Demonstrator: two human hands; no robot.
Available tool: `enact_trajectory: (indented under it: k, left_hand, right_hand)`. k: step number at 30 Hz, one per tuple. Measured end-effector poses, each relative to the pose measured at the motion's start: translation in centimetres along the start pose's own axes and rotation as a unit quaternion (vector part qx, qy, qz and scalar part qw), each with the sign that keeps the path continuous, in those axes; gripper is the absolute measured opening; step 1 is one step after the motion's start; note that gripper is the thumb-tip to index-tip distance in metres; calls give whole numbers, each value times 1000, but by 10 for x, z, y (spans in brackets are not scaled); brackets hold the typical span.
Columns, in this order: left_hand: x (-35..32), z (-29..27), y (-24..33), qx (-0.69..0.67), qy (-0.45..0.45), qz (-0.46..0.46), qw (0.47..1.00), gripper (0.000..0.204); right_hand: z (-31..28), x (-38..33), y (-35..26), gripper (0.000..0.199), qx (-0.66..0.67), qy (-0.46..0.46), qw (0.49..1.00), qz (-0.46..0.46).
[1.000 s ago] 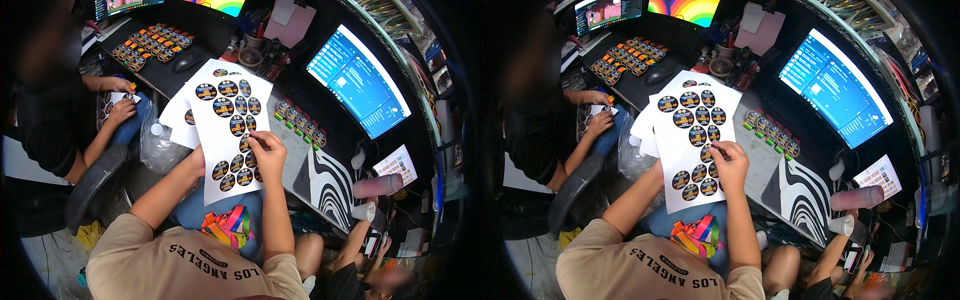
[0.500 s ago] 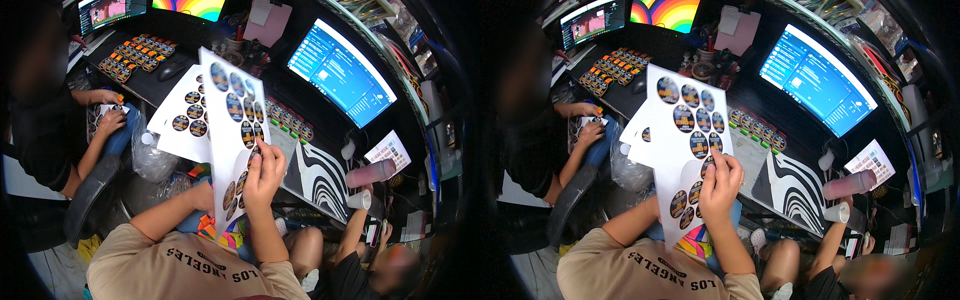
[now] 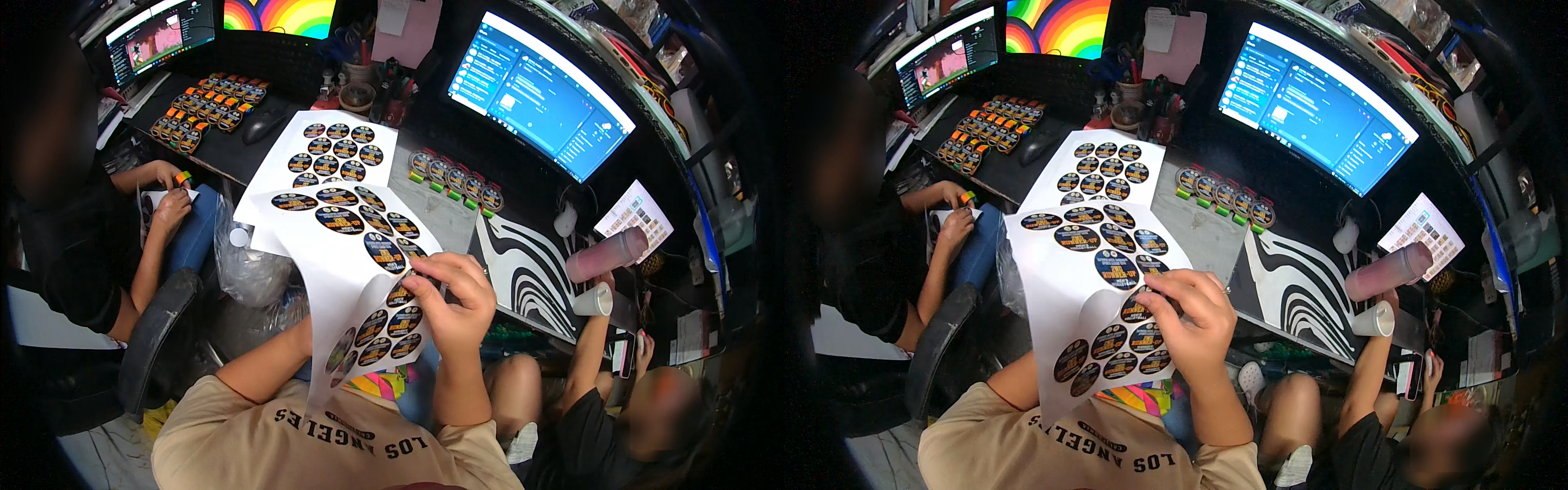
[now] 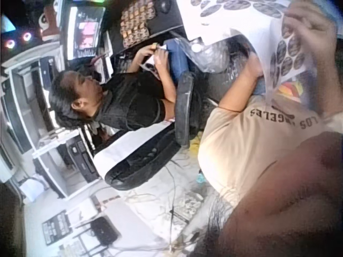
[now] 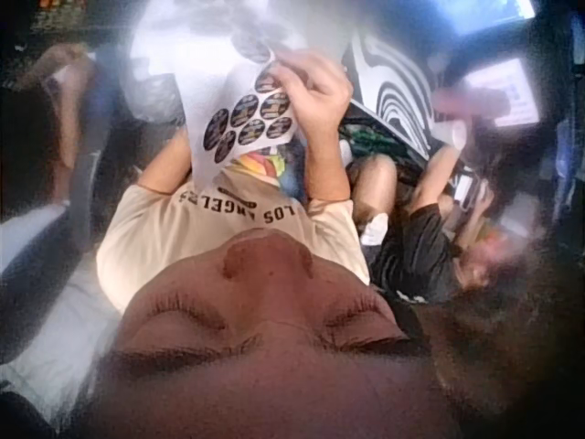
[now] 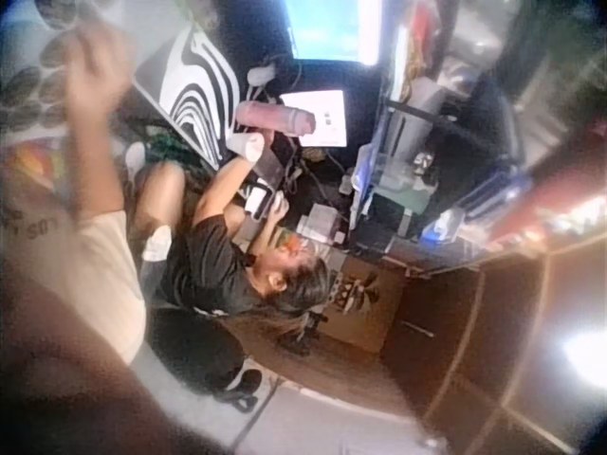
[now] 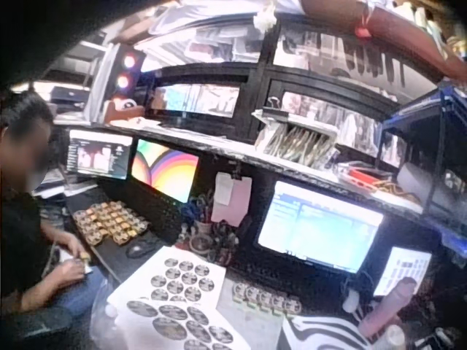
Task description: The person peels circular stickers from a sheet and wraps colorful ribbons around small cylindrical keychain blanks. They then place the assembled keychains on the desk. The person repeats this process for multiple units.
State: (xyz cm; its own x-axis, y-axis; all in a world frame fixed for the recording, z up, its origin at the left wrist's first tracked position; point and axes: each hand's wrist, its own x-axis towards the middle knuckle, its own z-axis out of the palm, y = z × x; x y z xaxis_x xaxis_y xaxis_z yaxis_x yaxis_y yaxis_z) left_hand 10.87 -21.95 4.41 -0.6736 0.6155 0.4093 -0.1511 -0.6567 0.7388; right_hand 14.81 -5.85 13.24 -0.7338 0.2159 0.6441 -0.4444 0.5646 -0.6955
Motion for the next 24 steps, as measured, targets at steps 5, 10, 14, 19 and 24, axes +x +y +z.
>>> enact_trajectory:
  k: [5,10,14,19,24]
  left_hand:
    - [2,4,1,-1,9,-3,1000,63]
    - [0,5,4,1,13,-14,1000,63]
    - [-3,6,7,0,16,-17,1000,63]
    - [-5,8,7,3,22,-22,1000,63]
    - [-5,10,6,2,25,-26,999,63]
  right_hand:
    - [-10,-3,-12,23,22,4,999,-25]
    - [-14,-6,-18,21,39,9,998,-46]
    - [-13,-7,-19,21,56,14,997,-50]
    - [-13,-11,-21,22,69,24,996,-48]
    - [-14,-15,-22,23,82,25,995,-44]
